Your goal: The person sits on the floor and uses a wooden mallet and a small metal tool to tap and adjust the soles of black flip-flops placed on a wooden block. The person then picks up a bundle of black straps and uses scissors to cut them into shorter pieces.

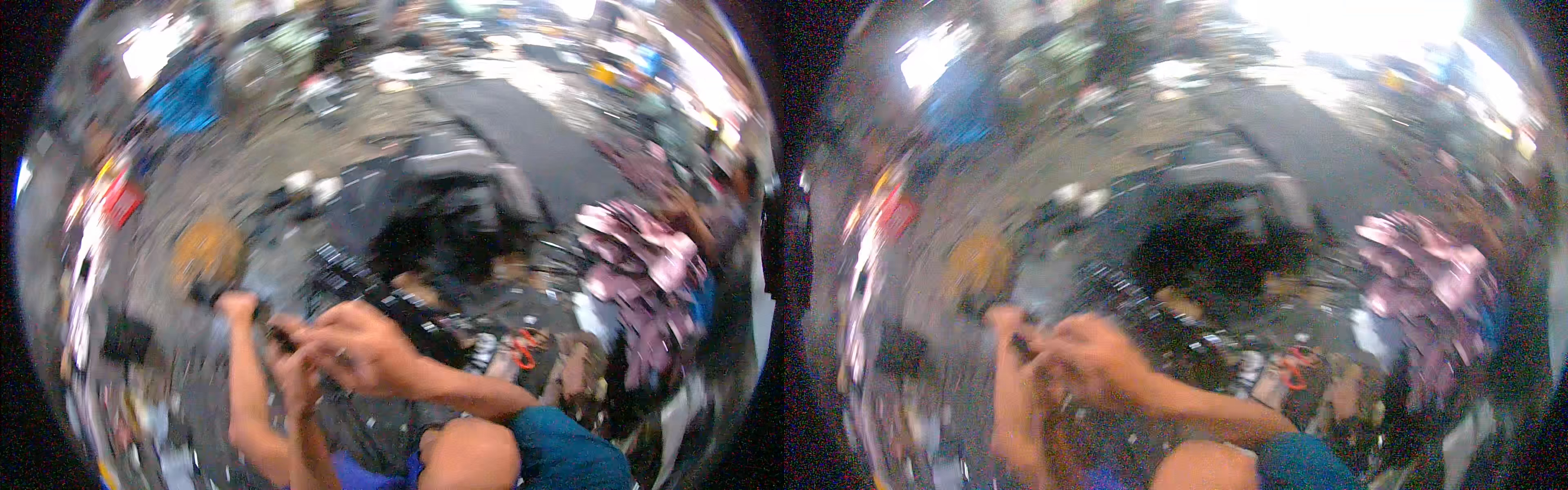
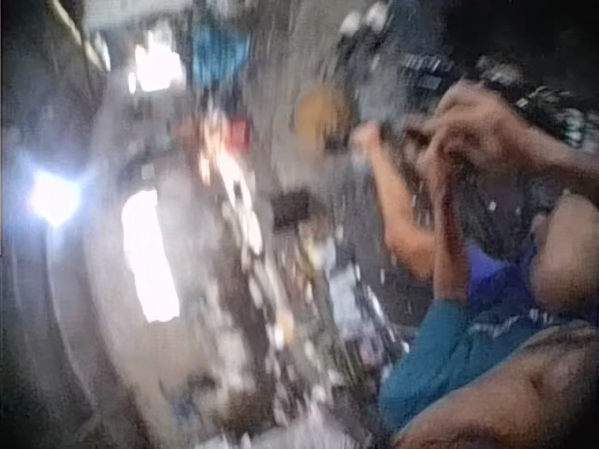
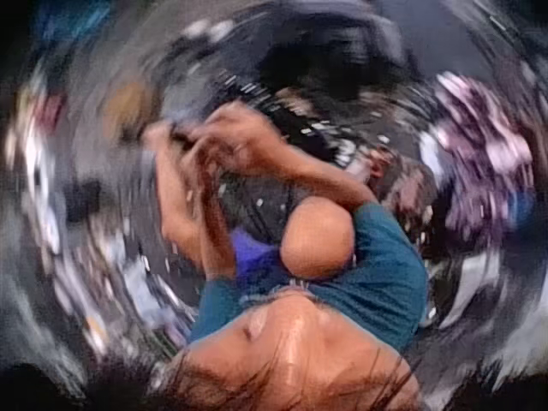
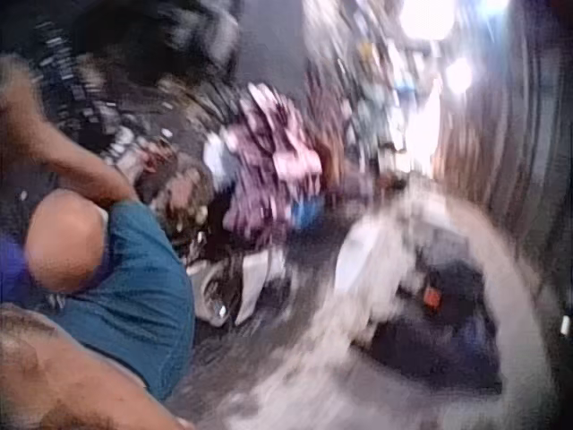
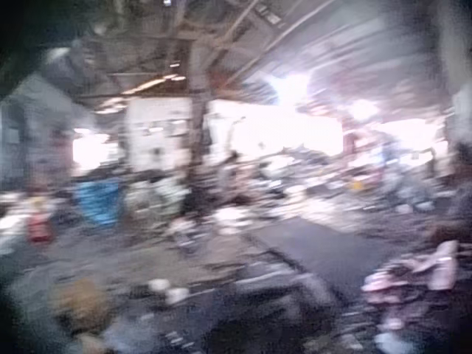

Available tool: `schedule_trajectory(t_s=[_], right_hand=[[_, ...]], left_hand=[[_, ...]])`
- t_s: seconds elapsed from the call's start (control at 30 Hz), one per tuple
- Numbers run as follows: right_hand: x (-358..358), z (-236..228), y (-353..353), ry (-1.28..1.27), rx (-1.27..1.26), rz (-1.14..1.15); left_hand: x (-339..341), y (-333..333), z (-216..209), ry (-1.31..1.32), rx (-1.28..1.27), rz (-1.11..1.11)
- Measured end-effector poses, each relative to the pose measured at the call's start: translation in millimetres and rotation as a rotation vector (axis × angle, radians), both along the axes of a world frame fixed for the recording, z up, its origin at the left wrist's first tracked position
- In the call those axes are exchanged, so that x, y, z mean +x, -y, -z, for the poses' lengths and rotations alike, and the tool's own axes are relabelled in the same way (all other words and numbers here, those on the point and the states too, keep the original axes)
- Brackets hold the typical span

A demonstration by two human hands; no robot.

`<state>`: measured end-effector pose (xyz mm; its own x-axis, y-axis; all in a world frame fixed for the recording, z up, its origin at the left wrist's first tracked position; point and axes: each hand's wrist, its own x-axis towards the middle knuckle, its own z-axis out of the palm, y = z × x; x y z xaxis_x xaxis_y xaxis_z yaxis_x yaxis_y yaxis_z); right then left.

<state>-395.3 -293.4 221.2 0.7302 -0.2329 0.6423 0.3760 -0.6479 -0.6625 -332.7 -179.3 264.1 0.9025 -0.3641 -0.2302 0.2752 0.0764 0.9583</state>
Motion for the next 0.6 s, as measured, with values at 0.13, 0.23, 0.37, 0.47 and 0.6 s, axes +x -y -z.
schedule_trajectory(t_s=[0.13, 0.23, 0.37, 0.47, 0.6], right_hand=[[11.9, 5.9, -13.1, 0.008, 0.085, -0.302], [-7.6, 8.0, -10.3, -0.118, 0.212, -0.27], [-15.8, 19.8, -11.3, -0.041, 0.162, -0.122], [-14.1, 23.2, -15.6, 0.111, 0.263, -0.123], [-12.0, 17.8, -23.1, 0.071, 0.516, -0.14]], left_hand=[[33.8, -32.1, 28.6, 0.192, -0.014, -0.028], [18.5, -22.5, 45.1, 0.228, 0.029, 0.017], [12.7, -15.2, 56.6, 0.225, 0.03, 0.068], [19.5, -13.8, 65.8, 0.218, 0.017, 0.055], [51.4, -30.0, 62.7, 0.228, -0.088, -0.018]])
